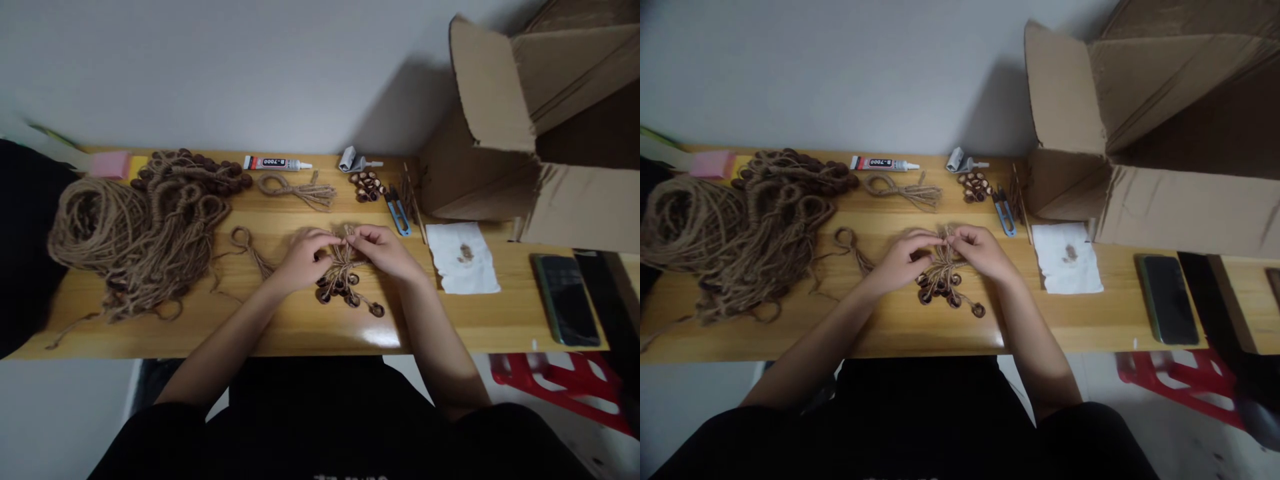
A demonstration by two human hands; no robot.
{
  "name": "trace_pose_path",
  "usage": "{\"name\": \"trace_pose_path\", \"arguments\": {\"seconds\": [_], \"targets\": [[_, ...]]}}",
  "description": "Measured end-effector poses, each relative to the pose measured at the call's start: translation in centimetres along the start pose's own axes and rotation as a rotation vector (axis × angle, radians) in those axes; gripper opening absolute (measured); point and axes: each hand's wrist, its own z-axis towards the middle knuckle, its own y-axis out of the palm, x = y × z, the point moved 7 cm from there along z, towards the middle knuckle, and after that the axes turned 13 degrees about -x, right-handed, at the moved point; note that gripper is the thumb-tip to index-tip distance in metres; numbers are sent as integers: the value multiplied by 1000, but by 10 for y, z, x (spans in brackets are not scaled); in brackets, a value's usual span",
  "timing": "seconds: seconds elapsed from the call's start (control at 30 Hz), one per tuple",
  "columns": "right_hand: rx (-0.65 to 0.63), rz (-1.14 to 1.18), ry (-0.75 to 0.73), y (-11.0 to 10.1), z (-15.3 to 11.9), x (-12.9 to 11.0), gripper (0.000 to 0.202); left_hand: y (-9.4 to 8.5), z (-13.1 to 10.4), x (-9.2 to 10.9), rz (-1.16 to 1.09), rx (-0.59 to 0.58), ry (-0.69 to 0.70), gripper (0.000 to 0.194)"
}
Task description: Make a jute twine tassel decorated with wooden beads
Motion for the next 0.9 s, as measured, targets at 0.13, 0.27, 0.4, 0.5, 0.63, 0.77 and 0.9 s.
{"name": "trace_pose_path", "arguments": {"seconds": [0.13,0.27,0.4,0.5,0.63,0.77,0.9], "targets": [[5,5,7,0,0,0,33,-1,0,-2,-57,15,13,34],[12,-12,-9,0,0,0,27,-7,-2,-5,-244,54,7,27],[112,-154,-12,-4,-2,1,19,-9,-3,-10,-385,80,-43,21],[191,-318,13,-6,-3,2,12,-9,-2,-12,-421,89,-65,20],[249,-468,16,-5,-4,-2,9,-9,-2,-12,-427,95,-73,18],[294,-569,1,-4,-5,-6,13,-10,-2,-12,-425,97,-76,18],[332,-603,-7,-4,-5,-6,26,-10,-3,-13,-412,92,-84,18]]}}
